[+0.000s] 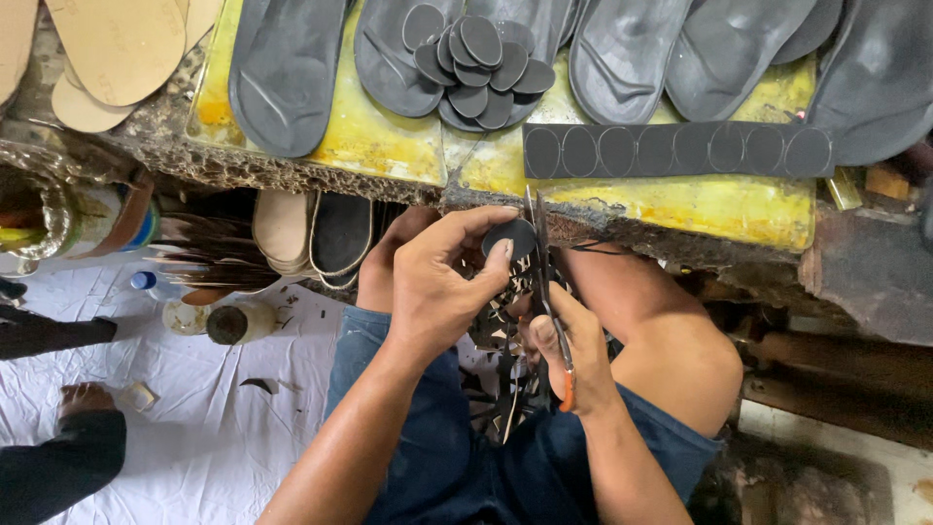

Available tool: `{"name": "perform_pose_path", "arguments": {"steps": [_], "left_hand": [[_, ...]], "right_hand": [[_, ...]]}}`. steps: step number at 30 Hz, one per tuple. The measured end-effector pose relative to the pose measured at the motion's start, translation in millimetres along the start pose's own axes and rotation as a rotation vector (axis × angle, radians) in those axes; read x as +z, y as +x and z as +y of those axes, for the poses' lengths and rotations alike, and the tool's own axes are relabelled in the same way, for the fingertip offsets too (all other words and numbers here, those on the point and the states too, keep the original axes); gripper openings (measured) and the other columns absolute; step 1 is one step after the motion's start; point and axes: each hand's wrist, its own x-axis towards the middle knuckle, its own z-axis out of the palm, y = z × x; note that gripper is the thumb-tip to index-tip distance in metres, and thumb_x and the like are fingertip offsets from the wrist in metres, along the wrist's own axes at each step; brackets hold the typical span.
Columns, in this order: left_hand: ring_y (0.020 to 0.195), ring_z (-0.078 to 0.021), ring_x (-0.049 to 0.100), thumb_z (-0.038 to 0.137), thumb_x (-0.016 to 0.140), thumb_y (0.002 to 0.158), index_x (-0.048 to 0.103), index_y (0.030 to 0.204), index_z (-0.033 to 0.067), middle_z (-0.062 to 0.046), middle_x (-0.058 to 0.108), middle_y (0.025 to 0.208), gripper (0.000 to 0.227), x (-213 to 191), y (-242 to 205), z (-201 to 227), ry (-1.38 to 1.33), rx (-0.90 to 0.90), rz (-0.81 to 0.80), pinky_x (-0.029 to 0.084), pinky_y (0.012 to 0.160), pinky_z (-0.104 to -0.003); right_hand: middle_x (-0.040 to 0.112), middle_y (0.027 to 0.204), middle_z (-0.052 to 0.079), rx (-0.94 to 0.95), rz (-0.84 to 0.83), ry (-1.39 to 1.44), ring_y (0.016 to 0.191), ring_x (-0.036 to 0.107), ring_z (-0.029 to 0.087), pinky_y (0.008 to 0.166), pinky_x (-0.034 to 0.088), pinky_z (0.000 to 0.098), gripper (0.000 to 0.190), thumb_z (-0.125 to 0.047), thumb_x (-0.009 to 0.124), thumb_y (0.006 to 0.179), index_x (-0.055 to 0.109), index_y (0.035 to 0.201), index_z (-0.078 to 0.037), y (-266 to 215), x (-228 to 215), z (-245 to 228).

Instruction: The person uses shears to cut circular shapes from a strip of black rubber material. The cut circles are placed on the workbench next to existing piles of rubber circles and shoe soles.

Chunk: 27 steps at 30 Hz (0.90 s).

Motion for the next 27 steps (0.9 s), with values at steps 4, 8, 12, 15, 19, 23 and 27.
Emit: {"name": "perform_pose_path", "arguments": {"steps": [4, 8, 12, 15, 19, 23, 27], "left_hand": [[0.069, -0.0083, 0.062, 0.004, 0.076, 0.087, 0.080, 0.111, 0.0103, -0.008, 0.075, 0.084, 0.026, -4, 2, 4, 0.068, 0.020, -0.014, 0.058, 0.059, -0.025], [0.070, -0.0081, 0.065, 0.003, 0.076, 0.085, 0.081, 0.110, 0.0112, -0.007, 0.076, 0.086, 0.027, -7, 3, 7, 0.093, 0.038, -0.016, 0.058, 0.061, -0.025], [0.071, -0.0133, 0.066, 0.002, 0.074, 0.086, 0.079, 0.111, 0.0095, -0.013, 0.076, 0.087, 0.027, -6, 4, 10, 0.140, 0.083, -0.017, 0.058, 0.061, -0.030], [0.072, -0.0096, 0.066, 0.006, 0.075, 0.088, 0.079, 0.113, 0.0111, -0.009, 0.077, 0.085, 0.026, -12, 9, 18, 0.145, 0.049, 0.006, 0.059, 0.062, -0.027], [0.084, -0.0065, 0.070, 0.011, 0.072, 0.092, 0.072, 0.118, 0.0094, -0.005, 0.078, 0.100, 0.025, -31, 42, 37, 0.137, -0.007, 0.043, 0.058, 0.073, -0.018], [0.085, -0.0076, 0.070, 0.015, 0.073, 0.094, 0.071, 0.110, 0.0111, -0.001, 0.076, 0.094, 0.016, -35, 108, 52, 0.336, 0.275, 0.075, 0.059, 0.076, -0.020], [0.072, -0.0016, 0.068, 0.019, 0.072, 0.083, 0.074, 0.090, 0.0208, 0.011, 0.077, 0.081, 0.007, -27, 191, 4, 0.541, 0.350, 0.022, 0.054, 0.072, -0.020]], "right_hand": [[0.048, 0.055, 0.005, -0.013, -0.031, -0.019, 0.051, 0.047, 0.011, 0.052, 0.045, 0.0252, 0.062, -0.060, 0.068, 0.090, 0.071, 0.095, 0.002, 0, -1, -1], [0.050, 0.053, 0.005, -0.015, -0.042, -0.085, 0.048, 0.049, 0.013, 0.050, 0.045, 0.0256, 0.063, -0.061, 0.065, 0.093, 0.070, 0.091, 0.002, 0, -2, -2], [0.054, 0.054, 0.006, -0.093, -0.027, -0.204, 0.052, 0.051, 0.012, 0.051, 0.049, 0.0268, 0.052, -0.052, 0.063, 0.096, 0.075, 0.094, -0.002, 2, -11, 22], [0.058, 0.053, 0.007, -0.154, 0.015, -0.107, 0.050, 0.056, 0.013, 0.051, 0.050, 0.0247, 0.052, -0.050, 0.060, 0.099, 0.074, 0.096, 0.000, 0, -10, 25], [0.049, 0.071, 0.007, -0.034, -0.034, 0.118, 0.063, 0.051, 0.017, 0.048, 0.045, 0.0269, 0.064, -0.058, 0.061, 0.095, 0.064, 0.105, 0.005, -6, -13, 20], [0.047, 0.065, 0.009, 0.106, -0.009, 0.208, 0.057, 0.051, 0.017, 0.042, 0.052, 0.0299, 0.057, -0.046, 0.065, 0.094, 0.065, 0.104, 0.009, -13, -17, 44], [0.050, 0.063, 0.005, 0.090, 0.030, 0.081, 0.052, 0.053, 0.015, 0.043, 0.053, 0.0271, 0.053, -0.047, 0.061, 0.095, 0.066, 0.102, 0.005, -14, 0, 27]]}}
